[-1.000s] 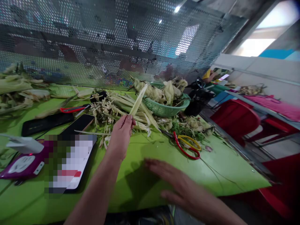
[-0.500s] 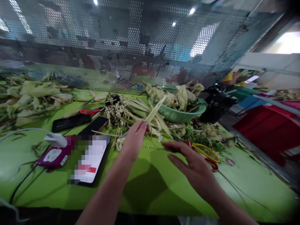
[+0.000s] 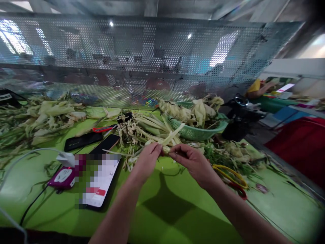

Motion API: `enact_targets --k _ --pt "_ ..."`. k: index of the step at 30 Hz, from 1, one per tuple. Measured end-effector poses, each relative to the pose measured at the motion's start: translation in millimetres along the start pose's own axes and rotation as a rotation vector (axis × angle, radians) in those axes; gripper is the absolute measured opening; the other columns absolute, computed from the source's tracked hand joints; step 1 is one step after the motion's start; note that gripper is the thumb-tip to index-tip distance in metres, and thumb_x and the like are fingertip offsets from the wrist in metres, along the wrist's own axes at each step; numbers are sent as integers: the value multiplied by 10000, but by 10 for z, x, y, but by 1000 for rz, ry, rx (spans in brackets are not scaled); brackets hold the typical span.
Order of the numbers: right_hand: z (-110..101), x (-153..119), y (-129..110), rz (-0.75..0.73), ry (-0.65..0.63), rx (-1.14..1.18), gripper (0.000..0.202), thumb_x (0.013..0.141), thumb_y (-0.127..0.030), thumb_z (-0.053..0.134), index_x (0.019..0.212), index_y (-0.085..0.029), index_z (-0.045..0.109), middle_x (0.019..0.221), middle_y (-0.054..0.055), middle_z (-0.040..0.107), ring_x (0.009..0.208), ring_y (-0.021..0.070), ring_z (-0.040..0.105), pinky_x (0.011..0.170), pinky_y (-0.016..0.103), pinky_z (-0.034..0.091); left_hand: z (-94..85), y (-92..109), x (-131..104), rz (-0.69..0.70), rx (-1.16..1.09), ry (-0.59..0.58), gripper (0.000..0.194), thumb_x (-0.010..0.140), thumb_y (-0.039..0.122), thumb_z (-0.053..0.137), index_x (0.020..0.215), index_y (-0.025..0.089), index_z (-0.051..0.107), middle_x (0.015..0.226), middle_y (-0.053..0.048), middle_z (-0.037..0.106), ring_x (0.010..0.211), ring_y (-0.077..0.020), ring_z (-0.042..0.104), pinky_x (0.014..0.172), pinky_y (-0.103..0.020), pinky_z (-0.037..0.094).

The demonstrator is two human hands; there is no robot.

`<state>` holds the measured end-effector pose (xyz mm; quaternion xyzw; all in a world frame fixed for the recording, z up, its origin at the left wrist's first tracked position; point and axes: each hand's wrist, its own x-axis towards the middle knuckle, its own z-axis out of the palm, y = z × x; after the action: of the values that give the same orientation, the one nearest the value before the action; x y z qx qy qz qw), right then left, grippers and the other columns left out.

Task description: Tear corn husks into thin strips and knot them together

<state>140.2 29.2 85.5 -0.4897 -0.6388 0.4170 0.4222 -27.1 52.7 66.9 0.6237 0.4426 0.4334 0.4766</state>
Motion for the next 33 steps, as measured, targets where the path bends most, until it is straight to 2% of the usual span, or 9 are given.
enact_targets --k 5,9,16,21,24,27,33 --pt "-213 51 -68 -201 89 -316 214 819 -388 639 849 -180 683 748 12 633 651 136 522 606 256 399 -24 47 -16 57 164 -116 315 901 353 384 691 184 548 716 7 541 718 -141 485 653 -251 341" --pt "-334 64 -115 -319 55 -491 200 856 -372 598 859 -196 693 801 36 666 716 163 581 663 278 429 -27 104 -56 29 267 -215 292 896 313 353 746 201 578 809 -4 585 805 -162 525 703 -261 374" --pt "-479 60 -173 -354 -89 -577 168 874 -343 573 868 -226 694 835 33 680 764 174 624 706 280 454 -25 140 -88 93 482 -278 254 896 269 320 772 200 531 822 -23 582 809 -174 526 749 -292 379" --pt "-526 17 -265 -369 -248 -531 183 911 -313 510 891 -223 668 1125 59 657 1022 202 607 889 306 430 -54 268 -154 190 655 -417 249 903 224 309 808 189 536 847 -46 603 795 -176 528 749 -301 379" --pt "-509 23 -297 -313 -376 -467 206 941 -322 451 941 -212 625 1038 50 667 941 179 608 833 291 440 -55 374 -215 288 724 -471 249 917 211 310 846 189 548 887 -48 614 798 -171 530 732 -295 375" --pt "-504 23 -308 -254 -416 -403 234 946 -355 435 931 -187 596 859 26 630 795 150 567 724 253 438 -43 446 -258 334 786 -449 256 934 236 318 854 194 558 870 -43 614 793 -173 533 715 -292 368" --pt "-617 -110 -324 -184 -253 -335 276 909 -429 495 874 -178 604 792 11 591 726 137 534 654 234 420 -53 568 -269 347 866 -286 253 934 229 326 827 191 552 828 -40 604 744 -170 517 691 -298 357"
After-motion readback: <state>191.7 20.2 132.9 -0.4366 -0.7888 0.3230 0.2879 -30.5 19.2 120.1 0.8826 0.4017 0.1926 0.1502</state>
